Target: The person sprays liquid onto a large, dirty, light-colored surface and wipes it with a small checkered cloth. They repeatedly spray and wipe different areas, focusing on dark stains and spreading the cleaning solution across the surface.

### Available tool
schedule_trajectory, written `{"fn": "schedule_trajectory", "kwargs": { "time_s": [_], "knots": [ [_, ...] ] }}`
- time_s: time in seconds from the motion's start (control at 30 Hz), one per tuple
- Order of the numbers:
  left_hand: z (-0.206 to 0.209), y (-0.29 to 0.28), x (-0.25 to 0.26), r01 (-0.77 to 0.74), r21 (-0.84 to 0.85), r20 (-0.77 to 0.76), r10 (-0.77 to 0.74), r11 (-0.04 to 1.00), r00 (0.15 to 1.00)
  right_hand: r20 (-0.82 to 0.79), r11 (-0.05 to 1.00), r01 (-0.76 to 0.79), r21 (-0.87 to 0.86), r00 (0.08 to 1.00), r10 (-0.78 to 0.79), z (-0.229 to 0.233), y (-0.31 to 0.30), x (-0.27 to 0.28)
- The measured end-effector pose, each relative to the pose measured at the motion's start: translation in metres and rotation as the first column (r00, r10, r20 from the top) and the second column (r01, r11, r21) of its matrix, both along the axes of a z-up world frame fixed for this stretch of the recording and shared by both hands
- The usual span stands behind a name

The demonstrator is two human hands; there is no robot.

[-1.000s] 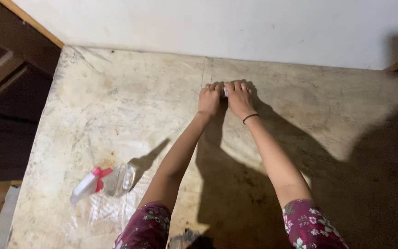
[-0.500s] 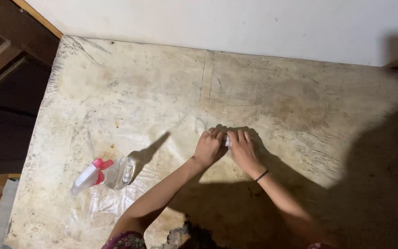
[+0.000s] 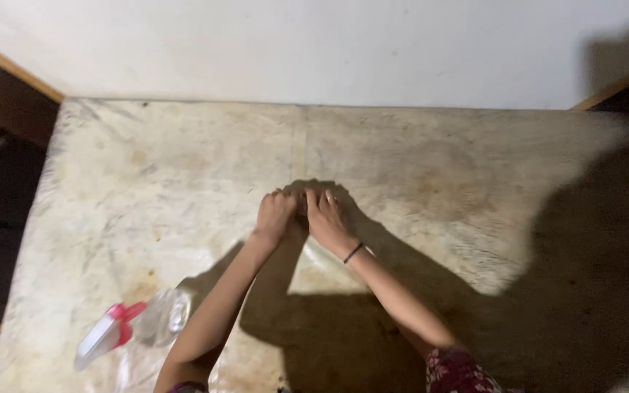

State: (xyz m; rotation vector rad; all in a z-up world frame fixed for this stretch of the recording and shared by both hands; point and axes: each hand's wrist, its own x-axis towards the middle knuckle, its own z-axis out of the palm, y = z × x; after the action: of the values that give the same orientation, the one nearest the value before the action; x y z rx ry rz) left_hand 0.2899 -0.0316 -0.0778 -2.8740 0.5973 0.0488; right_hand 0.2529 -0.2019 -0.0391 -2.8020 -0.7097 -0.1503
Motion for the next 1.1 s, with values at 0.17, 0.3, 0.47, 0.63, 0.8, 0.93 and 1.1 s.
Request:
{"fn": "schedule_trajectory", "kwargs": {
  "time_s": [0.17, 0.3, 0.47, 0.63, 0.8, 0.93, 1.1],
  "knots": [
    [0.119, -0.094, -0.024, -0.008, -0.404, -0.138, -0.052, 0.915, 0.989, -0.183, 0.996, 0.057, -0.071, 0.981, -0.069, 0.008, -0.094, 0.006],
    [0.107, -0.177, -0.004, -0.064, -0.506, -0.284, -0.097, 0.860, 0.954, -0.373, 0.952, 0.298, 0.073, 0.893, -0.251, 0.042, -0.173, -0.013],
    [-0.006, -0.289, 0.011, 0.135, -0.534, -0.104, -0.224, 0.835, 0.969, -0.267, 0.927, 0.373, 0.048, 0.899, -0.348, 0.039, -0.246, -0.026],
    [0.031, -0.268, 0.003, 0.219, -0.500, 0.056, -0.221, 0.838, 0.974, -0.263, 0.918, 0.396, 0.027, 0.889, -0.376, 0.023, -0.241, -0.023],
    [0.054, -0.149, 0.005, 0.112, -0.377, -0.068, -0.148, 0.919, 0.987, -0.218, 0.973, 0.230, 0.021, 0.951, -0.220, 0.025, -0.143, -0.013],
    [0.161, -0.025, -0.028, 0.006, -0.424, -0.109, -0.057, 0.906, 0.992, -0.026, 0.992, 0.118, -0.050, 0.993, -0.119, -0.004, -0.039, 0.006],
    [0.069, 0.046, -0.023, 0.002, -0.322, -0.012, -0.007, 0.947, 1.000, -0.114, 0.996, -0.064, 0.069, 0.991, 0.072, 0.037, 0.014, 0.001]
  ]
}}
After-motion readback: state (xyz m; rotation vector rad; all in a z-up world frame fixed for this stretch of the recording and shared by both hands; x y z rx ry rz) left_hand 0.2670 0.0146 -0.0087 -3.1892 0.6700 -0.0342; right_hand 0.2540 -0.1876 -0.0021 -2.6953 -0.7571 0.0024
